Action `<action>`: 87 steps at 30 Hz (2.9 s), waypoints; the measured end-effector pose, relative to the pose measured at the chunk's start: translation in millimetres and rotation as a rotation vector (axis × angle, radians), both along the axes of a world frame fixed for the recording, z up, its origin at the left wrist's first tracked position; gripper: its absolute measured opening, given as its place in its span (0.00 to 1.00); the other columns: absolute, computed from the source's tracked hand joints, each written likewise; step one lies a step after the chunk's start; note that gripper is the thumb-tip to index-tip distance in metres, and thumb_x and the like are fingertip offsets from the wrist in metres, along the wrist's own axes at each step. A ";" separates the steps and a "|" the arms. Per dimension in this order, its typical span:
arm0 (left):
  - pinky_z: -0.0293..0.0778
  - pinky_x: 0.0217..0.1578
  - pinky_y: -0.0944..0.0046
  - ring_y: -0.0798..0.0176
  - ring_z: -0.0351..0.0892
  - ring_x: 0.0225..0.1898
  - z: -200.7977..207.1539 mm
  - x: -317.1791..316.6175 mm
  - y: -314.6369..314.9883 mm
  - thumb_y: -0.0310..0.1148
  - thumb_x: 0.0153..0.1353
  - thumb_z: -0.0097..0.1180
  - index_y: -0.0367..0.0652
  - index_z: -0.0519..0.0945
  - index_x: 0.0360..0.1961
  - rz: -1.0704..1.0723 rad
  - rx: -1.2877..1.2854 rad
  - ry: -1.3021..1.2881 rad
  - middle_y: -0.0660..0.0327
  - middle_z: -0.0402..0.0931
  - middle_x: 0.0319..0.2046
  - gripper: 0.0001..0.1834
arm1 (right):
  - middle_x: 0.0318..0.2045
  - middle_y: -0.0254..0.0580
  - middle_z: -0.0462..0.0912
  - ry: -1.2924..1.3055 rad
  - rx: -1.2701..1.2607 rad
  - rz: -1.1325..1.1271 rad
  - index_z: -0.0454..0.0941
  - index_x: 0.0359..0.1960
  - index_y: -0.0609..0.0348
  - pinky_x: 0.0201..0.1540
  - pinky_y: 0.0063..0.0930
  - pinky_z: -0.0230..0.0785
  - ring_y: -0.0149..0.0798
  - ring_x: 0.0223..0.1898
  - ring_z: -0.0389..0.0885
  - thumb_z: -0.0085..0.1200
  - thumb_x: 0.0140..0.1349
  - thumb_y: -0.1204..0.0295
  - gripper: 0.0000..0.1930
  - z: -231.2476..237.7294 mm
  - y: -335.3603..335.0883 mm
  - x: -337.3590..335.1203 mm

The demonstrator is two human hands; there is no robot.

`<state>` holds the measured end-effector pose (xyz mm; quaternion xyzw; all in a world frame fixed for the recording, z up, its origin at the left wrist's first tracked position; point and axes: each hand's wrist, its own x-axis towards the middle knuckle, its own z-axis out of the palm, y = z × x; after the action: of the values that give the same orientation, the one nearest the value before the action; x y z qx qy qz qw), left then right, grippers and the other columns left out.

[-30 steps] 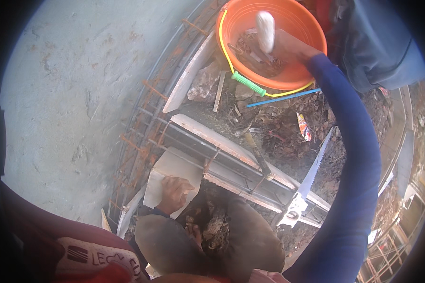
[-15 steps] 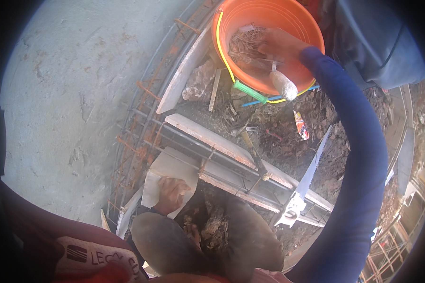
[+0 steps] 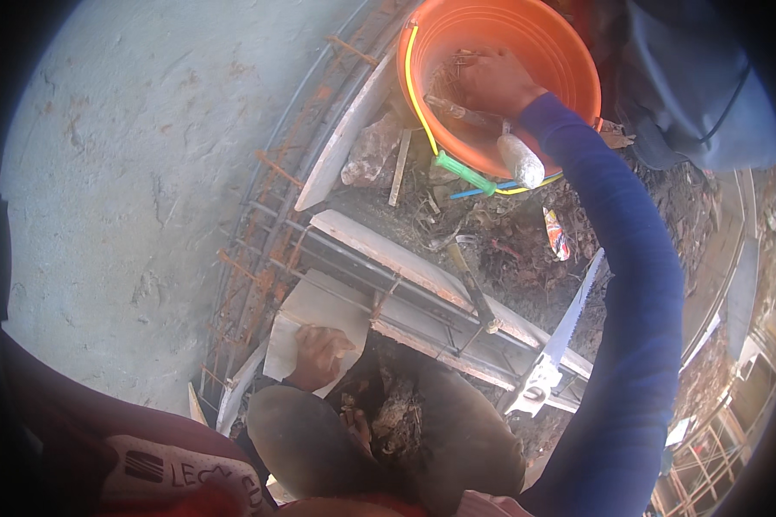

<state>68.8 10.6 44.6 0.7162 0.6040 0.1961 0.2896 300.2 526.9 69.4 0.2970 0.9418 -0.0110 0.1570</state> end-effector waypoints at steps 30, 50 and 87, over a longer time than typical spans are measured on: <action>0.59 0.57 0.51 0.62 0.75 0.45 -2.2 1.9 5.6 0.27 0.56 0.56 0.58 0.80 0.42 -0.012 0.010 -0.008 0.72 0.79 0.41 0.13 | 0.49 0.44 0.81 0.356 -0.017 -0.101 0.83 0.38 0.55 0.60 0.52 0.69 0.53 0.58 0.76 0.59 0.60 0.64 0.10 -78.6 42.2 4.6; 0.60 0.56 0.51 0.60 0.75 0.45 -3.5 1.3 3.4 0.31 0.61 0.56 0.58 0.80 0.41 -0.007 0.030 0.022 0.72 0.79 0.42 0.08 | 0.54 0.48 0.86 0.041 -0.152 -0.555 0.85 0.52 0.57 0.62 0.48 0.74 0.53 0.58 0.84 0.58 0.65 0.61 0.18 -57.9 28.8 -58.7; 0.59 0.58 0.50 0.58 0.74 0.47 -8.2 6.4 -1.2 0.40 0.65 0.53 0.56 0.81 0.40 0.055 0.055 -0.003 0.68 0.78 0.41 0.07 | 0.50 0.30 0.86 1.149 -0.811 -0.764 0.81 0.60 0.58 0.54 0.24 0.72 0.25 0.51 0.82 0.52 0.77 0.62 0.18 47.0 -14.3 62.4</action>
<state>75.2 9.4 36.5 0.7068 0.6173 0.2216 0.2650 362.6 512.6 116.3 0.4669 0.6310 -0.5570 -0.2714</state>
